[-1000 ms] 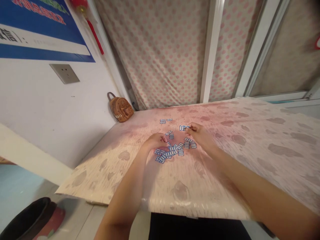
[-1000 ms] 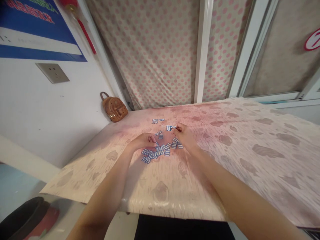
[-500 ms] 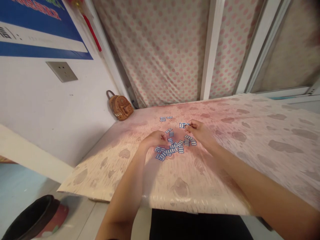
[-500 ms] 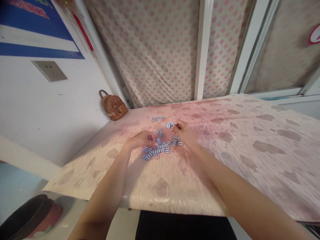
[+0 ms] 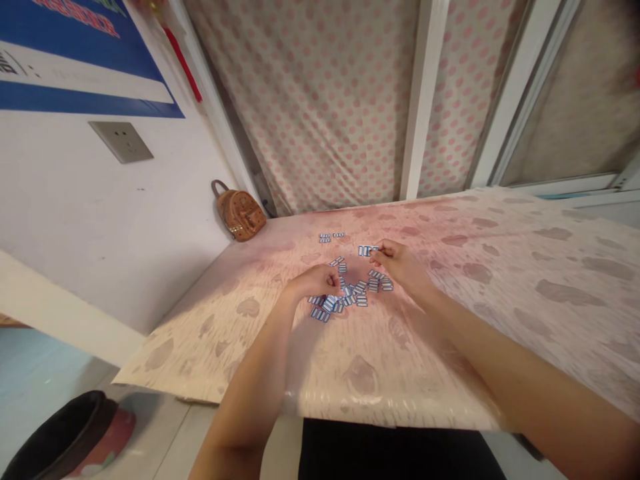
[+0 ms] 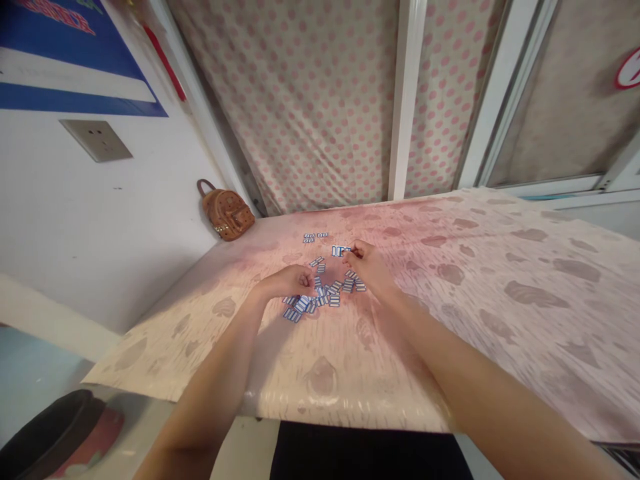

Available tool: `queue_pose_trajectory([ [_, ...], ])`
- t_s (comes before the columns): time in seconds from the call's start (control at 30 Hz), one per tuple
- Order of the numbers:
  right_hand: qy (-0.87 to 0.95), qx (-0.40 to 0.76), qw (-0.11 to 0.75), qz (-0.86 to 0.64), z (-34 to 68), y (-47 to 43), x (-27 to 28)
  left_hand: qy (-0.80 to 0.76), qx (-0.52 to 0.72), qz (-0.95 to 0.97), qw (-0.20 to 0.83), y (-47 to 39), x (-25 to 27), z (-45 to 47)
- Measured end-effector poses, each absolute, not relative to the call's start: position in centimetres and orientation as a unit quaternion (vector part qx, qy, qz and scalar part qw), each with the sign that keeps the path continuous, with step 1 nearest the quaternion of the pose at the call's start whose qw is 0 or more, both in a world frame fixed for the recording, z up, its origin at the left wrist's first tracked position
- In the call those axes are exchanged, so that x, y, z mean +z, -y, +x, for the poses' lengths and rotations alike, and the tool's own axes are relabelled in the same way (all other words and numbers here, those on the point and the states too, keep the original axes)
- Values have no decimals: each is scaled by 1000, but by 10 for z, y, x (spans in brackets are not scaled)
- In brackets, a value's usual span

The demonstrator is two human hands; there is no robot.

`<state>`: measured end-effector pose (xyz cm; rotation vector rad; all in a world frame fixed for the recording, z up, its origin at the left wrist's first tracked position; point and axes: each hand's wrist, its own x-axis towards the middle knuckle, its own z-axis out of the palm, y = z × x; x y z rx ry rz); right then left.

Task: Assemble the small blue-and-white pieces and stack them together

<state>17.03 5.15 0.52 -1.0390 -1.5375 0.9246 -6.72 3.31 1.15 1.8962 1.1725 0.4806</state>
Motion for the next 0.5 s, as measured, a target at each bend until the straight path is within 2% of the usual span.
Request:
queue_pose_trajectory([
  [0.13,643,391,507,-421,170,-55,1,-462,239,740,426,-38,6,-68],
  [0.5,651,402,500,-406,167,-56,-3,-486,358,738,304,-46,1,-56],
])
